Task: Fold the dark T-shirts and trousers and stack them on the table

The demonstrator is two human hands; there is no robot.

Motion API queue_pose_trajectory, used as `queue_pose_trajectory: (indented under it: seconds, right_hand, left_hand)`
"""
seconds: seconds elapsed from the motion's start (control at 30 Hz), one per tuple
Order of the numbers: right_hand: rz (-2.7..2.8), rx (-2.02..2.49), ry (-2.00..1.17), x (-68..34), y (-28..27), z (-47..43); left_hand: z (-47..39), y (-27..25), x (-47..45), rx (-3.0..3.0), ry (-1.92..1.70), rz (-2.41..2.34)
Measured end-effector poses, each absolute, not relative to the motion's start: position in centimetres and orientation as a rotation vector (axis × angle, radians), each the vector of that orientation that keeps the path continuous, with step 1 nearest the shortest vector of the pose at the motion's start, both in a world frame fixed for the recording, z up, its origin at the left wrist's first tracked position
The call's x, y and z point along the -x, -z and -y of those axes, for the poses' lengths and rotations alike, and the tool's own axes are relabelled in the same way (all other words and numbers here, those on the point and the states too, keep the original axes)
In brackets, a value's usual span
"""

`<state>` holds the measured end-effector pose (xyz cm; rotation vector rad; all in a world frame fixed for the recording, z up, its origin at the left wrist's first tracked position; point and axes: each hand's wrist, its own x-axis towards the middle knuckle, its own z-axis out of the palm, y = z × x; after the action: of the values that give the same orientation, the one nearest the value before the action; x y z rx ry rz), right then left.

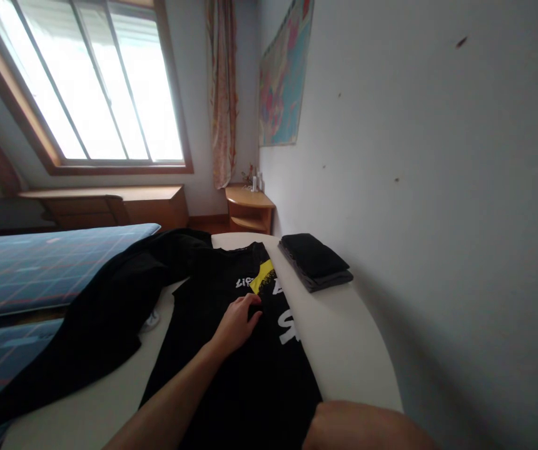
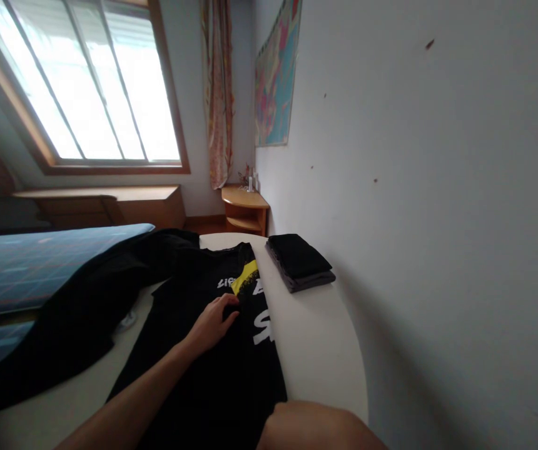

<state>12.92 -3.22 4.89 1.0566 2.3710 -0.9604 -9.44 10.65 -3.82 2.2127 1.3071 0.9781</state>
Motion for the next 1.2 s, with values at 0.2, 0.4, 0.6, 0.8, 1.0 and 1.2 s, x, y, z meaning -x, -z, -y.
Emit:
queue_pose_trajectory:
  seconds: [0.2, 0.4, 0.6, 0.8, 1.0, 1.2]
  right_hand:
    - [-2.593, -1.719, 0.641, -12.7, -5.9, 0.1]
    - [-2.518, -2.049, 0.381, -12.0, -3.8, -5.4]
    - [-2.565, -2.090, 0.330, -10.4, -3.5, -9.9]
    - [-2.614, -2.164, 0.424, -9.5, -1.5, -11.8]
    - [-2.744, -2.108, 0.511, -10.0, -0.4, -11.7]
    - [-2.719, -2.145, 0.497, -9.9, 0.0, -11.8]
  left_hand:
    - [-10.7, 3.5, 9.3, -2.241, -0.969, -1.356]
    - [-11.2, 4.0, 9.2, -2.216, -1.000, -1.413]
    - [-11.9, 4.9, 9.2, -2.177, -1.063, -1.400]
    - [-12.3, 5.4, 9.5, -2.067, -1.080, -1.416]
    - [-14.3, 4.7, 9.8, -1.862, -1.051, -1.438]
    - [-15.9, 3.8, 8.6, -1.659, -1.120, -1.544]
